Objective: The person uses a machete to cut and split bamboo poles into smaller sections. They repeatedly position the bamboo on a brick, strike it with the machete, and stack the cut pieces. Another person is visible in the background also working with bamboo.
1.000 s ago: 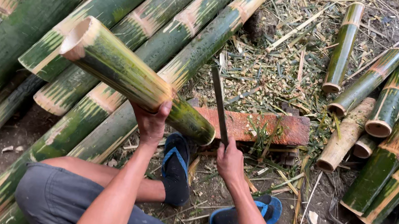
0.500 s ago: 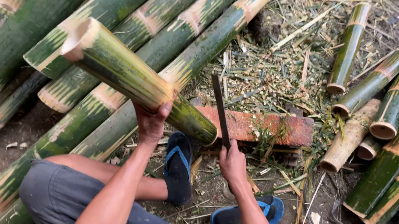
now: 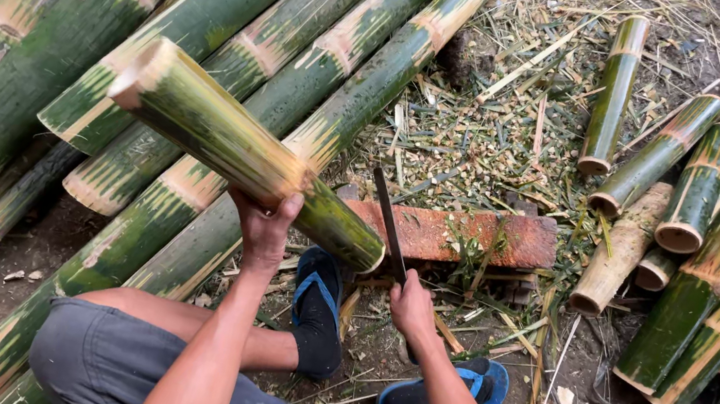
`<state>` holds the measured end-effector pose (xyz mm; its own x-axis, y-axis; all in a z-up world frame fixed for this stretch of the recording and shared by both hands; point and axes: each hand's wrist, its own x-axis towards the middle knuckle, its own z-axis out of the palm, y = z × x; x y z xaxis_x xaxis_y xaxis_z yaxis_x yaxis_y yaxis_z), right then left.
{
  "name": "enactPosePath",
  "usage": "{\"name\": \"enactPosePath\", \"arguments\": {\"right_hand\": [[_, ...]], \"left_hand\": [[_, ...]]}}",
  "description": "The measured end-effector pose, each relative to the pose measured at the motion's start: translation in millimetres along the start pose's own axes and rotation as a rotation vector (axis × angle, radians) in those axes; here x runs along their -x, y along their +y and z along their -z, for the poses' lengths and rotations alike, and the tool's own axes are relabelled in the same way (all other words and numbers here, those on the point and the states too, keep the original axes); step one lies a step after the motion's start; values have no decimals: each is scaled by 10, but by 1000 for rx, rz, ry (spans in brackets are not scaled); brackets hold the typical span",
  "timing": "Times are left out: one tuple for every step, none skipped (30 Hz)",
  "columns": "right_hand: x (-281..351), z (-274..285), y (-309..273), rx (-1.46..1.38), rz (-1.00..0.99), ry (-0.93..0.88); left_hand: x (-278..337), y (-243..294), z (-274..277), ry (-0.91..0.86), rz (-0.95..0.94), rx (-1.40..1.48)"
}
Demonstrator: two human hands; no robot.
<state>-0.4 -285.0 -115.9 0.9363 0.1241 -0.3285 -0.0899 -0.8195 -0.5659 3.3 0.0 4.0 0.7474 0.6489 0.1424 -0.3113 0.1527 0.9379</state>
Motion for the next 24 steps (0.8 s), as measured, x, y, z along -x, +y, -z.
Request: {"name": "enactPosePath", "arguments": {"right_hand": [[52,-13,18,-7,-8,-2],[109,4,-3,-14,-16,-4],[117,66,-82,-19,-16,-2],[148,158,-186,-37,-23,8],[202,261,-306,-59,-32,19],[256,378,-433,-81,-40,29],[336,496,-538,-122,4,67],[388,619,-630,-162,48,107],[425,709,-717,-205,100,152],[481,761,-774,-238,207,250],[487,786,-811,-269,317,347],[471,777,-824,-300,428,445],[438,736,-814,-311,409,468],[386,662,-788,-322,391,491],[343,550,-743,-334,369,509],[278,443,-679,-216,239,334],[179,370,-602,-96,111,165],[104,316,-524,24,-17,-4],[50,284,-466,15,-8,16],[21,276,-433,6,1,37],[3,310,-426,3,10,49],[0,366,-455,-15,34,83],[54,432,-490,-31,49,117],[104,502,-554,-46,64,152]], "left_hand": [[15,7,2,44,8,1],[16,6,2,87,16,1],[-15,1,-22,134,17,6],[-12,-1,-44,113,-13,-23],[-10,3,-59,89,-42,-56],[-5,1,-82,65,-71,-88],[15,-12,-98,57,-73,-88],[28,-31,-115,48,-75,-87],[40,-47,-124,39,-86,-84],[53,-62,-123,38,-78,-76],[44,-78,-124,39,-73,-66],[37,-89,-125,40,-69,-57],[25,-94,-119,43,-72,-63],[19,-96,-113,46,-75,-69],[37,-89,-84,51,-74,-79],[58,-83,-54,52,-77,-113],[60,-92,-56,51,-82,-140],[64,-105,-54,50,-86,-168],[57,-114,-40,36,-104,-139],[48,-121,-20,21,-122,-110],[38,-122,-9,15,-134,-83],[0,-118,16,-8,-96,-64],[-24,-127,50,-35,-50,-43],[-46,-141,77,-62,-3,-22]]}}
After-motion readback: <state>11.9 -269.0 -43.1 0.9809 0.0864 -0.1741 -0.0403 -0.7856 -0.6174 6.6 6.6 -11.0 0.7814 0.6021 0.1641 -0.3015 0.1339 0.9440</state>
